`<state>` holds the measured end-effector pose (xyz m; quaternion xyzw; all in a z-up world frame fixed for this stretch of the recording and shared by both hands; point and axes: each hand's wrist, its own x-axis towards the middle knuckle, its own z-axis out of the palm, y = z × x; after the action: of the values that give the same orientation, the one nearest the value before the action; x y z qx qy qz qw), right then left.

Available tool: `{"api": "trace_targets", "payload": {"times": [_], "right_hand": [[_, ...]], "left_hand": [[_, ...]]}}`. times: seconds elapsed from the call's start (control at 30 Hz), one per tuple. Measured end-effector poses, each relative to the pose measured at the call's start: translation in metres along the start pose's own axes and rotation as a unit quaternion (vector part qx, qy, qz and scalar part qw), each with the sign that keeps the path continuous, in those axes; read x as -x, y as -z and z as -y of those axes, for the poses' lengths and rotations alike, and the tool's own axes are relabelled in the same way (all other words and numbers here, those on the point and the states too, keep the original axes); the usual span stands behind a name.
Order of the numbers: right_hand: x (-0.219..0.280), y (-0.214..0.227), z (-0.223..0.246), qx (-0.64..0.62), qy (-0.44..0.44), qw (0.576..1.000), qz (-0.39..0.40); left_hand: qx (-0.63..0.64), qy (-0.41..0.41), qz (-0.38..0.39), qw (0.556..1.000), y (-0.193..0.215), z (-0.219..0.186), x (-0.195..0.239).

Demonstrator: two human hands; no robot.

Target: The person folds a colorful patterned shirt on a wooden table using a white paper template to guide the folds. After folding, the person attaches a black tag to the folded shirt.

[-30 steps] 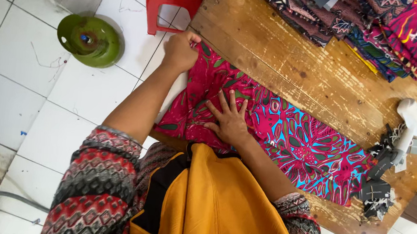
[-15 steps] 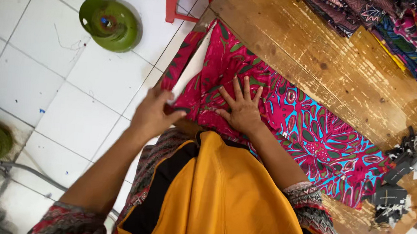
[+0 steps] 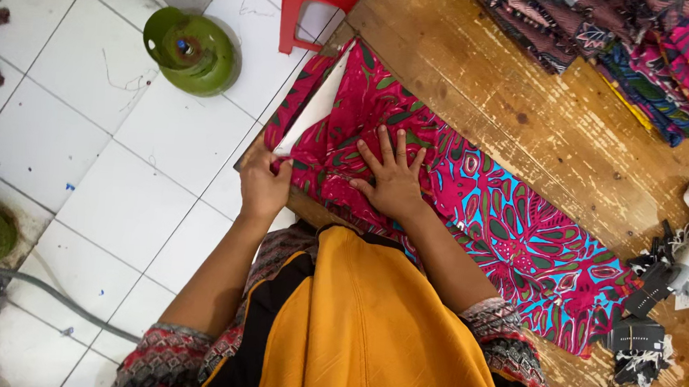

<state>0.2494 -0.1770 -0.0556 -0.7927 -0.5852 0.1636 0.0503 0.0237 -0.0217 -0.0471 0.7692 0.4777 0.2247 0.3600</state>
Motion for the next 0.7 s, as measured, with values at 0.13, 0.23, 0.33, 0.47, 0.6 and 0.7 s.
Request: {"api": "trace_targets", "payload": {"times": [0.13,0.23,0.33,0.47,0.6,0.7], "right_hand": [[-0.021,0.032,0.013,-0.068,0.041,0.980,-0.184],[-0.058,0.050,0.036,-0.065,0.124,0.968,-0.208],[-0.091,0.052,0.061,-0.022,0.168,0.975,-0.147],[-0.115,0.044,0.065,0.004,0.163,0.976,-0.141],[-0.108,0.028,0.057,-0.021,0.132,0.975,-0.179],[-0.111,0.022,0.057,-0.029,0.106,0.977,-0.183]], "left_hand": [[-0.005,-0.067,0.015,0.998,0.010,-0.002,-0.001],[-0.022,-0.079,-0.010,0.997,0.022,-0.012,-0.009],[0.081,0.082,0.021,0.993,0.030,-0.017,-0.027],[0.066,0.124,0.117,0.983,0.025,-0.006,-0.052],[0.089,0.087,0.157,0.980,0.021,0.013,-0.046],[0.056,-0.003,0.136,0.989,0.023,0.009,-0.043]]}}
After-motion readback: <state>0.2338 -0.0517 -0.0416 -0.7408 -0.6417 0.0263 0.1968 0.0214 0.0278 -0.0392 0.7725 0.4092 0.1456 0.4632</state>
